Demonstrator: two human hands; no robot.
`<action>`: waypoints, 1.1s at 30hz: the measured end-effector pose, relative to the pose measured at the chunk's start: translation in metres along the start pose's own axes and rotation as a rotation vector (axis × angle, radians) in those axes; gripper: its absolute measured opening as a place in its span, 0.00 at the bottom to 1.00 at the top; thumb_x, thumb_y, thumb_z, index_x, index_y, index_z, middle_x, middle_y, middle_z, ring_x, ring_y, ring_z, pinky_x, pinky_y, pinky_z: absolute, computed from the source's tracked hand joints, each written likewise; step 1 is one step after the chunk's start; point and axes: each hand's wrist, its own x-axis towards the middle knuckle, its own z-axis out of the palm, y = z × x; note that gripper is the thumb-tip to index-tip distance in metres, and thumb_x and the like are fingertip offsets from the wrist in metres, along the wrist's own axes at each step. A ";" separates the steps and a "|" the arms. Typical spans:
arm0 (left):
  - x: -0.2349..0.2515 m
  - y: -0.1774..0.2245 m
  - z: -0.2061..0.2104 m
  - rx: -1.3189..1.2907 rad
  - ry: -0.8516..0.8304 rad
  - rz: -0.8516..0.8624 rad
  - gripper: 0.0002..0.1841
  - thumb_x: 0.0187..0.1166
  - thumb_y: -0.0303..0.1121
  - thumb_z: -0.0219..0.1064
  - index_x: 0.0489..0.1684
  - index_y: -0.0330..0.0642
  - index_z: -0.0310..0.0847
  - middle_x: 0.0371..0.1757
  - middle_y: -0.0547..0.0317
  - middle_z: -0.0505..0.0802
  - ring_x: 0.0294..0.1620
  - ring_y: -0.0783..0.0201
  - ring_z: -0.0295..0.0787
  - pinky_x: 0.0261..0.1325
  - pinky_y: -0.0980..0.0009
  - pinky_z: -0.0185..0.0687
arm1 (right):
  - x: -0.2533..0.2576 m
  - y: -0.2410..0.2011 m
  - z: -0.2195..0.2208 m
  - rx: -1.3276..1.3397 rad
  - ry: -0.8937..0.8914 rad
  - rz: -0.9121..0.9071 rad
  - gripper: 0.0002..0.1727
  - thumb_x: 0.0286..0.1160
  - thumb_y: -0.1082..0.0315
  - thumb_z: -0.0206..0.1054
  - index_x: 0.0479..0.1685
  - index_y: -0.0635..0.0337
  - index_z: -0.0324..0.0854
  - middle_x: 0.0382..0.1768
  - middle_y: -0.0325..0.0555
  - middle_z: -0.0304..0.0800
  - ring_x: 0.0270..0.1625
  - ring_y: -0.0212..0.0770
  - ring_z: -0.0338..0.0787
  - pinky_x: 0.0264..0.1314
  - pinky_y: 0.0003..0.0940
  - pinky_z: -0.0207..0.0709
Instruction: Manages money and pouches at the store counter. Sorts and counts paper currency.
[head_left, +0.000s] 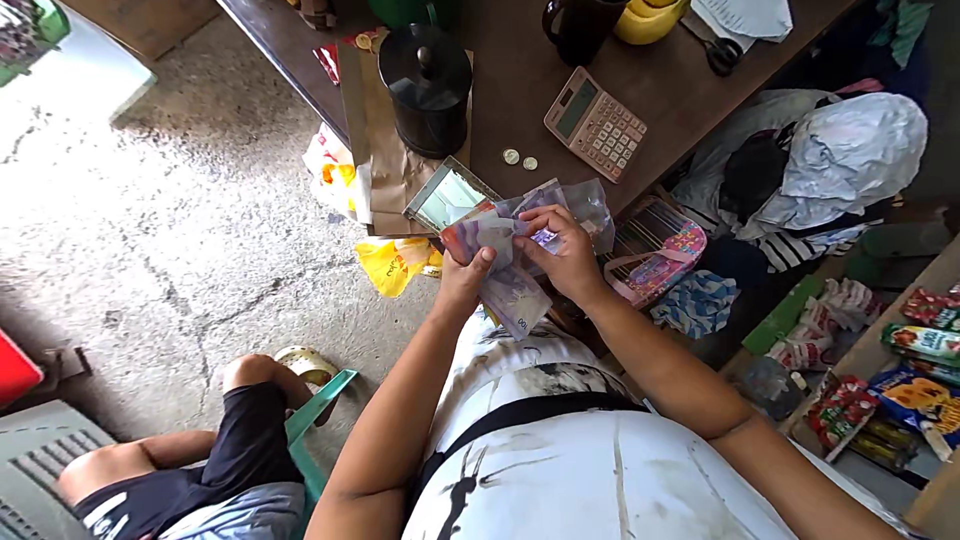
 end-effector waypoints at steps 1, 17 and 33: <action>0.001 -0.004 -0.003 0.010 -0.010 -0.006 0.49 0.48 0.76 0.76 0.63 0.48 0.70 0.44 0.76 0.94 0.46 0.77 0.93 0.52 0.71 0.92 | -0.001 0.001 -0.002 0.067 -0.019 -0.005 0.07 0.72 0.69 0.74 0.37 0.64 0.85 0.60 0.51 0.89 0.68 0.39 0.85 0.71 0.35 0.78; 0.013 -0.010 -0.015 -0.174 -0.137 -0.049 0.53 0.58 0.86 0.54 0.66 0.44 0.79 0.48 0.59 0.95 0.51 0.62 0.94 0.57 0.60 0.91 | -0.032 0.010 -0.028 0.245 -0.338 -0.111 0.04 0.60 0.77 0.74 0.27 0.59 0.84 0.45 0.41 0.91 0.58 0.35 0.84 0.63 0.28 0.77; 0.002 0.002 0.005 -0.068 0.001 -0.169 0.14 0.74 0.23 0.60 0.55 0.46 0.74 0.40 0.67 0.96 0.39 0.71 0.95 0.46 0.69 0.94 | -0.028 -0.010 -0.028 -0.101 -0.107 -0.151 0.28 0.73 0.62 0.73 0.70 0.67 0.74 0.71 0.59 0.77 0.55 0.40 0.87 0.50 0.31 0.86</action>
